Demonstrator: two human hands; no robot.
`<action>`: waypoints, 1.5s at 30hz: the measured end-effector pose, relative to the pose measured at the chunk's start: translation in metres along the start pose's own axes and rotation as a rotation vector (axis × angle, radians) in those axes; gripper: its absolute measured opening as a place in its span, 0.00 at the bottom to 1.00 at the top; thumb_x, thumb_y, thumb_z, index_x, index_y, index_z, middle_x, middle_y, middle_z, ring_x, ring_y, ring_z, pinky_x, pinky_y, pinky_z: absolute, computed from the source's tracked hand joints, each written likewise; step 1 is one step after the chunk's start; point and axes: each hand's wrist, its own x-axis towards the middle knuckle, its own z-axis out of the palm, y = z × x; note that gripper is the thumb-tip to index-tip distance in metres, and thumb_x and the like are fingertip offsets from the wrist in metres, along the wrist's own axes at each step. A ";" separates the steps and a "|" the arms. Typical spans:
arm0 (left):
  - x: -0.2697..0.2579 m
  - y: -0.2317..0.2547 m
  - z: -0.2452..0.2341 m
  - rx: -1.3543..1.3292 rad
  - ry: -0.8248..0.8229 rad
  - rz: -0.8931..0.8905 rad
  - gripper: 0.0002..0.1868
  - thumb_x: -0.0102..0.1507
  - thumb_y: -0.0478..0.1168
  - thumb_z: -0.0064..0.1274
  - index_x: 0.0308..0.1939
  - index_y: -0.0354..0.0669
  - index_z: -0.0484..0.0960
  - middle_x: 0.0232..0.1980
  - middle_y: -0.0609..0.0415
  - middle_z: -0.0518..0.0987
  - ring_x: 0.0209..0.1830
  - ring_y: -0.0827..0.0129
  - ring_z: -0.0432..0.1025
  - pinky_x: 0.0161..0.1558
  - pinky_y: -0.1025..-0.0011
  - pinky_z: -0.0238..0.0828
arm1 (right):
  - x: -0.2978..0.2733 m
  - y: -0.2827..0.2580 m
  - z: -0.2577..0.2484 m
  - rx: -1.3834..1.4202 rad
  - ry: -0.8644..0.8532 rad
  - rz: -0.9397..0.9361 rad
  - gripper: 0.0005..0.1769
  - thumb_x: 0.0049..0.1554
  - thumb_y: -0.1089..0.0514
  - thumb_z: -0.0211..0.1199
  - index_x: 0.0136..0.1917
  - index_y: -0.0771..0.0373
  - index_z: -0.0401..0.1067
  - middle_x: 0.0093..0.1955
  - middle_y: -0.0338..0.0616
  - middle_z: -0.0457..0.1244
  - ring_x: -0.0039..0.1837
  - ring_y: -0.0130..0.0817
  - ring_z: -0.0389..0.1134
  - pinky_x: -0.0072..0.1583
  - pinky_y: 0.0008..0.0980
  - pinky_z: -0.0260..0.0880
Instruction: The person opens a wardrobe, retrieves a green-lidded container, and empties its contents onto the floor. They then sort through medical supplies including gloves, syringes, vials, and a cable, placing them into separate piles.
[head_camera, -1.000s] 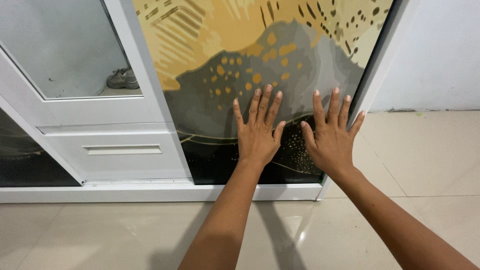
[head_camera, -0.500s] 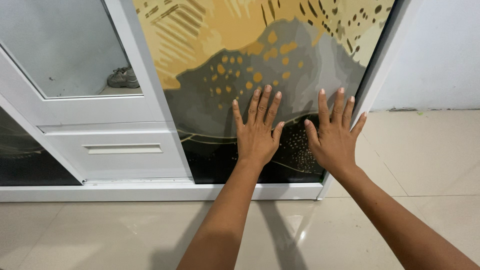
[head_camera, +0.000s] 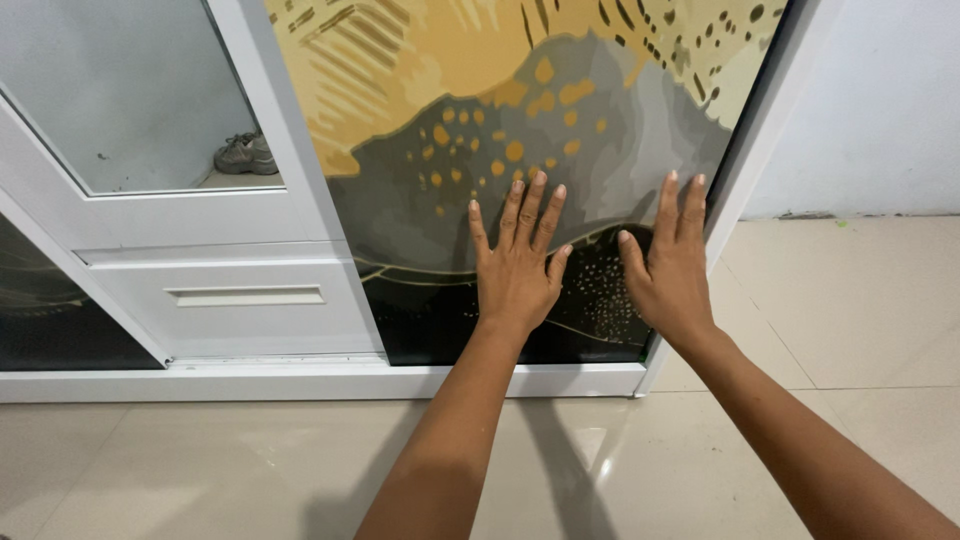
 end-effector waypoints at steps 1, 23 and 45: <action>0.000 0.001 0.000 -0.002 0.001 0.001 0.37 0.72 0.65 0.25 0.80 0.71 0.29 0.85 0.68 0.28 0.85 0.73 0.27 0.80 0.42 0.17 | 0.001 0.000 -0.001 0.029 0.006 0.040 0.46 0.66 0.47 0.53 0.85 0.63 0.31 0.86 0.67 0.23 0.86 0.64 0.29 0.79 0.53 0.42; 0.001 0.028 0.007 -0.032 0.008 0.018 0.34 0.71 0.63 0.29 0.80 0.76 0.38 0.84 0.69 0.31 0.84 0.68 0.28 0.76 0.31 0.19 | 0.030 0.041 -0.003 0.433 0.173 0.302 0.30 0.58 0.60 0.59 0.71 0.70 0.56 0.68 0.55 0.53 0.67 0.43 0.63 0.68 0.39 0.65; -0.013 -0.028 0.011 -0.119 0.048 -0.243 0.49 0.63 0.66 0.51 0.81 0.71 0.39 0.84 0.58 0.28 0.83 0.45 0.25 0.67 0.17 0.31 | 0.037 0.068 -0.001 0.205 0.041 0.471 0.24 0.63 0.40 0.66 0.50 0.65 0.73 0.38 0.45 0.66 0.40 0.38 0.67 0.43 0.40 0.65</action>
